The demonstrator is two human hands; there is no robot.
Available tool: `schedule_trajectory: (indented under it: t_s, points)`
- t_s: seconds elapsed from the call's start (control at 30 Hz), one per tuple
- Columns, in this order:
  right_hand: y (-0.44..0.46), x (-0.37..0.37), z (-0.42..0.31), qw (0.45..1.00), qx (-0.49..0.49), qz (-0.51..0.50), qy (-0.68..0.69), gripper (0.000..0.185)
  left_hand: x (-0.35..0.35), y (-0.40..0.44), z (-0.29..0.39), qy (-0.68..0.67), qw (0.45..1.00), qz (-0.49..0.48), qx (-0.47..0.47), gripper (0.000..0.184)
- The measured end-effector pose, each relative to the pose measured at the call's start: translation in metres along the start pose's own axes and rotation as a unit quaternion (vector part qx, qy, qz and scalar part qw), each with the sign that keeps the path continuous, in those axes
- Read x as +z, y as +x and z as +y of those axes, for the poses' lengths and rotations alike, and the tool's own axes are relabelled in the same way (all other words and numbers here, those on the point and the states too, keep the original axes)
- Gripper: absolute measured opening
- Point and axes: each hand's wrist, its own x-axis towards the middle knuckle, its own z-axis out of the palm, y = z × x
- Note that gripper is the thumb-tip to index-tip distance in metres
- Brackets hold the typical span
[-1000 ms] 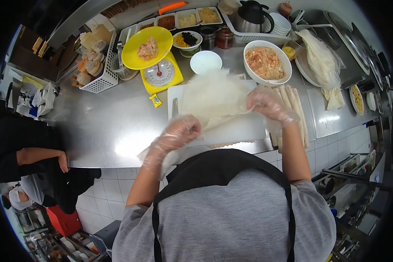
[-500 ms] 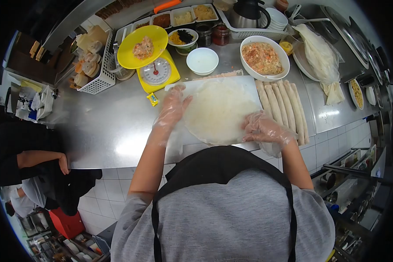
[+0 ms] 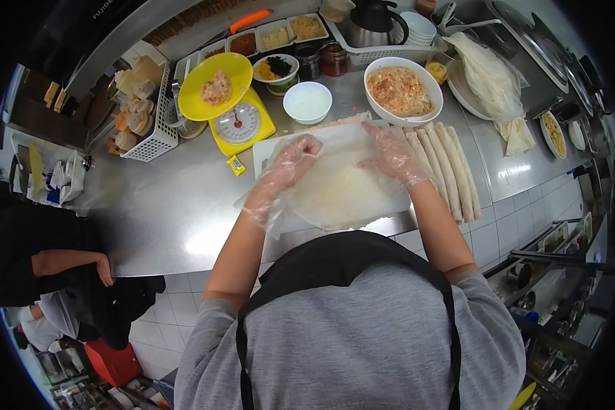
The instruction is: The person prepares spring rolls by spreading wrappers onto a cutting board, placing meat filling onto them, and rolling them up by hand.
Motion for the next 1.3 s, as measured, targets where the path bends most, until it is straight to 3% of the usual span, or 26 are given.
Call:
schedule_trajectory:
  t_s: [0.03,0.1,0.2,0.23,0.33,0.4,0.43,0.47,0.53,0.57,0.6,0.63,0.67,0.73,0.9,0.97,1.07,1.13,1.27,1.3]
  points:
    - [0.002,0.000,0.002,1.000,0.000,0.001,0.001,0.051,-0.001,-0.006,0.008,0.002,1.000,-0.001,0.000,0.022]
    - [0.003,-0.002,0.010,0.972,-0.032,-0.088,0.215,0.041,-0.002,-0.016,0.022,-0.202,0.978,0.015,0.051,0.017]
    - [-0.003,-0.022,0.023,0.927,-0.125,-0.130,0.329,0.029,-0.011,-0.034,0.034,-0.151,0.989,-0.007,0.003,0.028]
    - [-0.010,-0.033,0.025,0.900,-0.188,-0.092,0.383,0.026,-0.011,-0.042,0.043,-0.150,0.989,-0.002,0.002,0.028]
    - [-0.016,-0.086,0.023,0.909,-0.276,-0.098,0.297,0.021,-0.006,-0.061,0.072,-0.226,0.973,-0.044,-0.021,0.037]
    - [-0.017,-0.119,0.010,0.911,-0.186,-0.172,0.325,0.020,-0.001,-0.068,0.082,-0.105,0.993,-0.045,-0.019,0.043]
    - [-0.011,-0.128,0.006,0.910,-0.191,-0.174,0.324,0.020,0.006,-0.071,0.074,-0.271,0.958,-0.053,-0.080,0.041]
    - [-0.002,-0.136,0.002,0.905,-0.184,-0.176,0.341,0.022,0.009,-0.071,0.068,-0.271,0.958,-0.046,-0.080,0.041]
    - [0.020,-0.135,-0.005,0.899,-0.180,-0.179,0.355,0.025,0.010,-0.066,0.066,-0.349,0.918,0.010,-0.190,0.041]
    - [0.035,-0.123,-0.008,0.941,-0.177,-0.144,0.252,0.026,0.011,-0.066,0.064,-0.349,0.918,0.015,-0.189,0.041]
    - [0.048,-0.112,-0.014,0.969,-0.171,-0.105,0.145,0.028,0.013,-0.067,0.060,-0.297,0.917,0.103,-0.247,0.041]
    - [0.059,-0.104,-0.024,0.968,-0.174,-0.106,0.144,0.028,0.015,-0.068,0.055,-0.242,0.902,0.189,-0.302,0.041]
    - [0.071,-0.096,-0.038,0.977,-0.165,-0.097,0.095,0.028,0.017,-0.072,0.031,-0.242,0.902,0.193,-0.302,0.041]
    - [0.093,-0.089,-0.066,0.983,-0.167,-0.049,0.058,0.032,0.018,-0.083,-0.025,-0.049,0.939,0.136,-0.313,0.041]
    - [0.151,-0.087,-0.157,0.934,-0.286,0.140,0.163,0.052,0.014,-0.085,-0.015,0.009,0.933,0.155,-0.325,0.047]
    - [0.165,-0.085,-0.199,0.931,-0.297,0.149,0.152,0.045,0.010,-0.078,-0.002,0.029,0.931,0.166,-0.323,0.051]
    - [0.206,-0.056,-0.228,0.944,-0.308,0.075,0.088,0.046,0.004,-0.069,0.012,0.122,0.926,0.142,-0.329,0.065]
    - [0.213,-0.050,-0.233,0.961,-0.274,-0.044,-0.011,0.037,0.003,-0.069,0.003,0.112,0.938,0.123,-0.305,0.072]
    - [0.201,-0.044,-0.221,0.963,-0.257,-0.009,0.079,0.026,0.002,-0.067,0.006,0.090,0.942,0.094,-0.308,0.073]
    - [0.188,-0.051,-0.211,0.946,-0.293,0.009,0.138,0.024,0.002,-0.067,0.006,0.104,0.937,0.093,-0.321,0.073]
